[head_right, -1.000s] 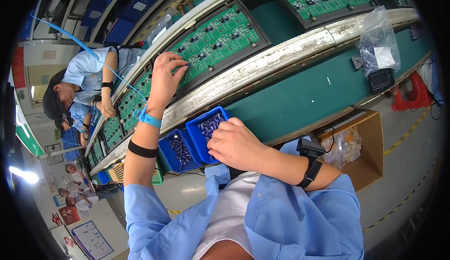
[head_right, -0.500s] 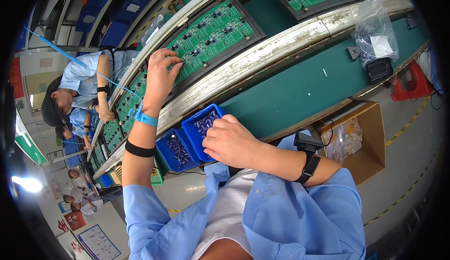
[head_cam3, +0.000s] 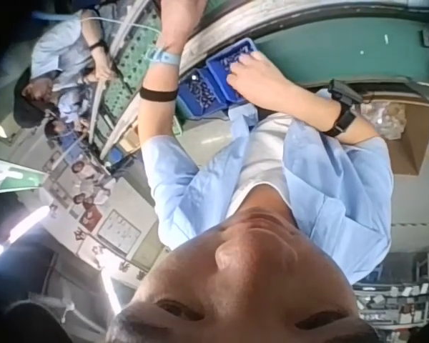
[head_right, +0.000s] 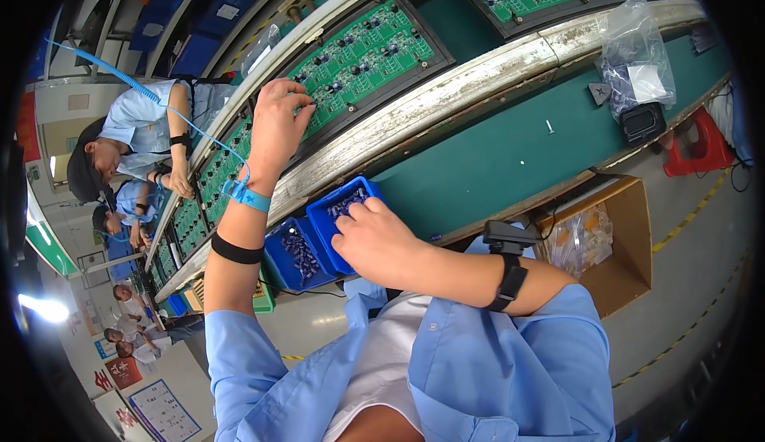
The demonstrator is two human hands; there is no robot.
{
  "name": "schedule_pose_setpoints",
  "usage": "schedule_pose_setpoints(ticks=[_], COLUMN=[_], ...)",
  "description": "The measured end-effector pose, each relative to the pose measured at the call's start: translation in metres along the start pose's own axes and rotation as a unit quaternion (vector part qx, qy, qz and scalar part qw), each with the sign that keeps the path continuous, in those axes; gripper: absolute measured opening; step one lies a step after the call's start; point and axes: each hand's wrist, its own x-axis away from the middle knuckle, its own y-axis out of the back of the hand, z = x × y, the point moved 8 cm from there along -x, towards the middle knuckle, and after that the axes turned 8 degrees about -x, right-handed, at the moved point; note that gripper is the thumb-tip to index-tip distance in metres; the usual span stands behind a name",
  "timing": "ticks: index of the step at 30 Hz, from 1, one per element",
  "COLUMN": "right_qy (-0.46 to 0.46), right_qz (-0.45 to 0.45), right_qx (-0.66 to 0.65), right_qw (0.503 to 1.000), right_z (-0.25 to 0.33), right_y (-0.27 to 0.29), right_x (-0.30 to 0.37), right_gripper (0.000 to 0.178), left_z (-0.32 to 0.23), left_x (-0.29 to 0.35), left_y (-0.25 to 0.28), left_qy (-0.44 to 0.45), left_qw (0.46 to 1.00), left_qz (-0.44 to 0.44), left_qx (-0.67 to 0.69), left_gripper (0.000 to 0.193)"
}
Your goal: The person picks up capacitors from a blue bin, positions them onto a circuit board, and presses them into place. This process is repeated for several capacitors across the boards along the assembly line.
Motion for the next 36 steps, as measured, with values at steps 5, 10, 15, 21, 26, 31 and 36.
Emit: schedule_pose_setpoints(ticks=[5,10,15,21,26,31,36], right_qy=[-0.038,-0.019,-0.022,-0.021,-0.02,-0.044,-0.044], right_qz=[0.092,0.101,0.084,0.072,0.114,0.148,0.152], right_qx=[0.144,0.19,0.182,0.148,0.132,0.12,0.08], right_qw=[0.985,0.976,0.98,0.986,0.984,0.981,0.984], right_z=[-0.004,0.001,0.008,0.02,0.035,0.045,0.022], right_y=[-0.055,-0.064,-0.067,-0.08,-0.113,-0.133,-0.129], right_x=[-0.021,-0.031,-0.036,-0.045,-0.067,-0.083,-0.069], right_gripper=[0.015,0.014,0.013,0.013,0.013,0.013,0.016], left_z=[0.008,0.008,0.012,0.033,0.063,0.086,0.06], left_x=[0.004,0.005,0.012,0.037,0.071,0.124,0.181], left_y=[-0.003,-0.009,-0.004,0.004,0.023,0.065,0.077], left_qy=[0.001,0.016,0.019,0.04,0.048,0.054,0.073], left_qw=[1.0,1.0,0.998,0.996,0.993,0.982,0.974], left_qz=[-0.018,-0.022,-0.055,-0.073,-0.084,-0.11,-0.078], left_qx=[-0.021,-0.012,0.017,0.032,0.061,0.144,0.201], left_gripper=[0.008,0.008,0.013,0.018,0.023,0.026,0.025])
